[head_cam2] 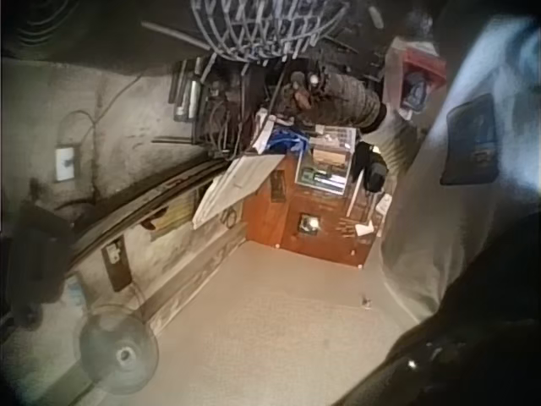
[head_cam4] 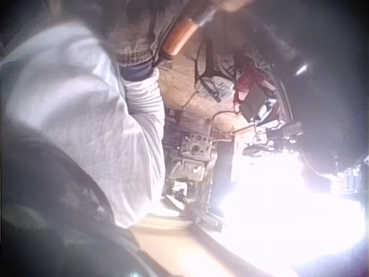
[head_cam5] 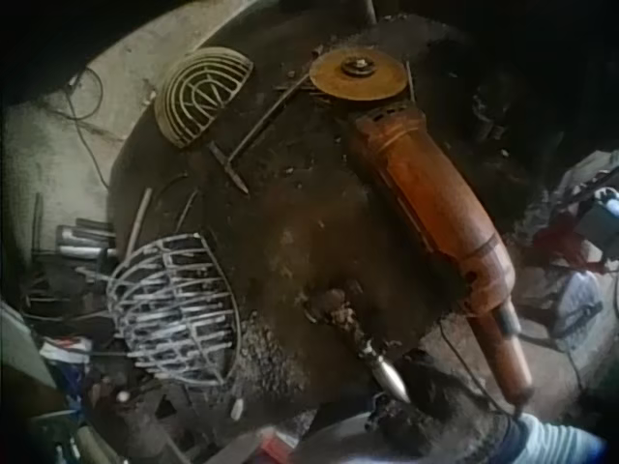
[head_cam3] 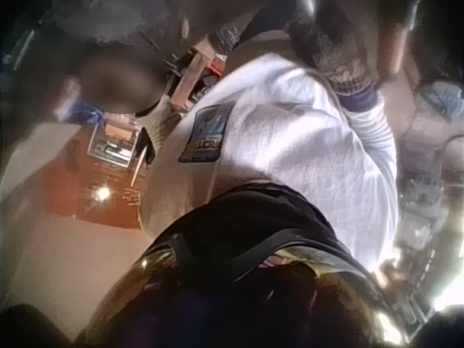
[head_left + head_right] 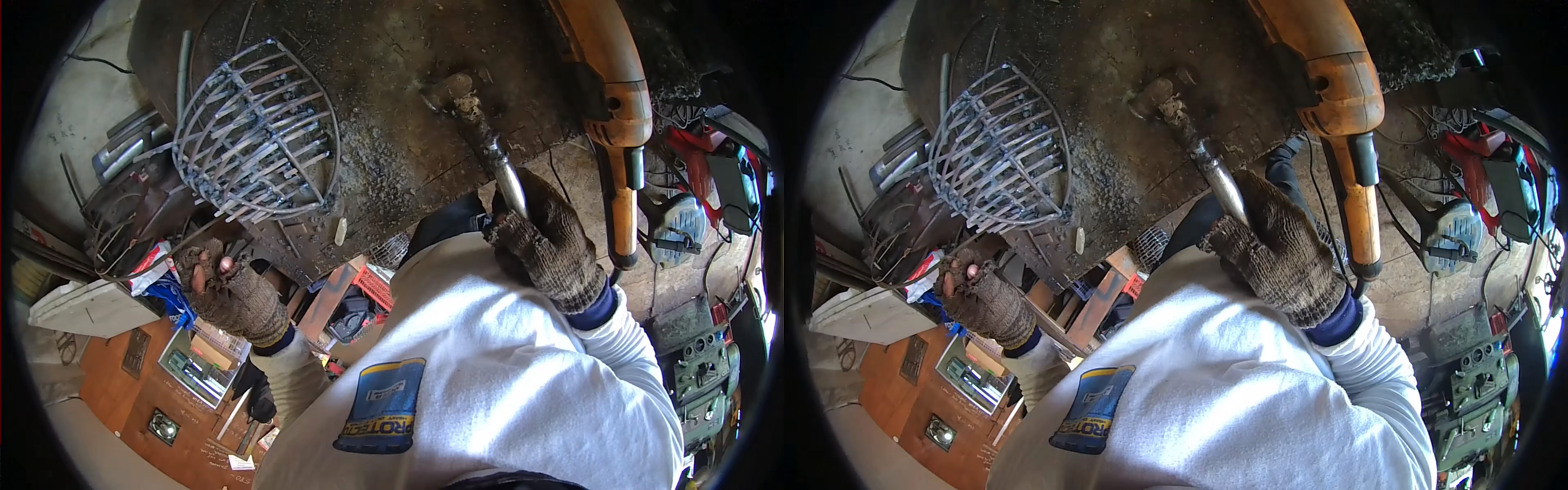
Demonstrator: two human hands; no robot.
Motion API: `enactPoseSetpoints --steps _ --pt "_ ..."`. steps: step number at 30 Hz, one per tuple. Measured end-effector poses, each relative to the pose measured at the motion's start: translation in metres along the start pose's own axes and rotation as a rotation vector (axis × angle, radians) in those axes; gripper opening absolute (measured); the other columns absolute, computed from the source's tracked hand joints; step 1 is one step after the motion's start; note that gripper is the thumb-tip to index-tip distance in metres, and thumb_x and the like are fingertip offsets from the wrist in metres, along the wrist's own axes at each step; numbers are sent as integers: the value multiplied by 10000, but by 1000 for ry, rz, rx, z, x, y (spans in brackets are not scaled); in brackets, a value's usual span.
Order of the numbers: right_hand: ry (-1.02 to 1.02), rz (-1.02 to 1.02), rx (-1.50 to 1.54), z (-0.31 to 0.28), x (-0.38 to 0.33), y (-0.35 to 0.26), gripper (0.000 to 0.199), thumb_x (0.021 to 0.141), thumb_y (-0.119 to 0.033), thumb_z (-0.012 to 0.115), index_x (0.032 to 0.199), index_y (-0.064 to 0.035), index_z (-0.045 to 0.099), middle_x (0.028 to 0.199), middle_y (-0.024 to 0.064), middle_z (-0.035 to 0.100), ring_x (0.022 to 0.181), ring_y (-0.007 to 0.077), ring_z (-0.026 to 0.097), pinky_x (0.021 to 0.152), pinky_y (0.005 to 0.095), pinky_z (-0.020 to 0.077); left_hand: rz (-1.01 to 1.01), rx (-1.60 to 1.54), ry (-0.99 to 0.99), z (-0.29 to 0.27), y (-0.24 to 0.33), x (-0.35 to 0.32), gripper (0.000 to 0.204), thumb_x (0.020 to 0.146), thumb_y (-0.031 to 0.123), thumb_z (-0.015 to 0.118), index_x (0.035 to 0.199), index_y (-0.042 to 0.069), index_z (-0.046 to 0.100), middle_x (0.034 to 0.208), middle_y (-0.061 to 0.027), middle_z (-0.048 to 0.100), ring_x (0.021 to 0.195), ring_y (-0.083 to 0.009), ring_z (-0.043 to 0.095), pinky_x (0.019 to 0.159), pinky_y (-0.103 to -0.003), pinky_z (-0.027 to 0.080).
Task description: The person welds points on a curved metal grid structure using a welding torch, taps the metal with a hammer, and uses an angle grinder to smooth a separate metal rod.
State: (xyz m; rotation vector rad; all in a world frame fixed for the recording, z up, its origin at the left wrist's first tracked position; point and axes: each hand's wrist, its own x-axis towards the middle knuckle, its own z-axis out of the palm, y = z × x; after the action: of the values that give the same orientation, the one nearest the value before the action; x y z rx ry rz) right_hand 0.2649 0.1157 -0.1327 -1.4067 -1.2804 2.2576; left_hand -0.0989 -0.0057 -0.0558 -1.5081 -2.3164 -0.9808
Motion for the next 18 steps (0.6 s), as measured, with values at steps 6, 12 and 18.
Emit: enactPoseSetpoints --steps 6,12,18 --pt "4 -10 50 9 -4 2 459 883 -155 706 1279 3 538 1140 289 586 985 367 631 796 447 546 32 -134 -270 1 32 -2 297 951 148 630 1154 -40 522 1112 -152 595 1091 -265 563 945 -356 465" --pt "91 129 513 52 -9 -9 445 969 -240 628 1343 -80 448 799 26 605 607 85 556 509 231 449 -41 -340 -92 3 -28 -35 380 940 124 644 1245 -34 482 1217 -195 590 1106 -289 594 971 -381 479" --pt "228 -40 664 104 -2 -12 366 964 -293 627 1199 -43 501 823 56 599 549 99 539 439 226 440 -22 100 -132 16 -95 -46 524 950 275 644 1309 -71 484 1260 -222 544 1151 -313 553 996 -413 446"
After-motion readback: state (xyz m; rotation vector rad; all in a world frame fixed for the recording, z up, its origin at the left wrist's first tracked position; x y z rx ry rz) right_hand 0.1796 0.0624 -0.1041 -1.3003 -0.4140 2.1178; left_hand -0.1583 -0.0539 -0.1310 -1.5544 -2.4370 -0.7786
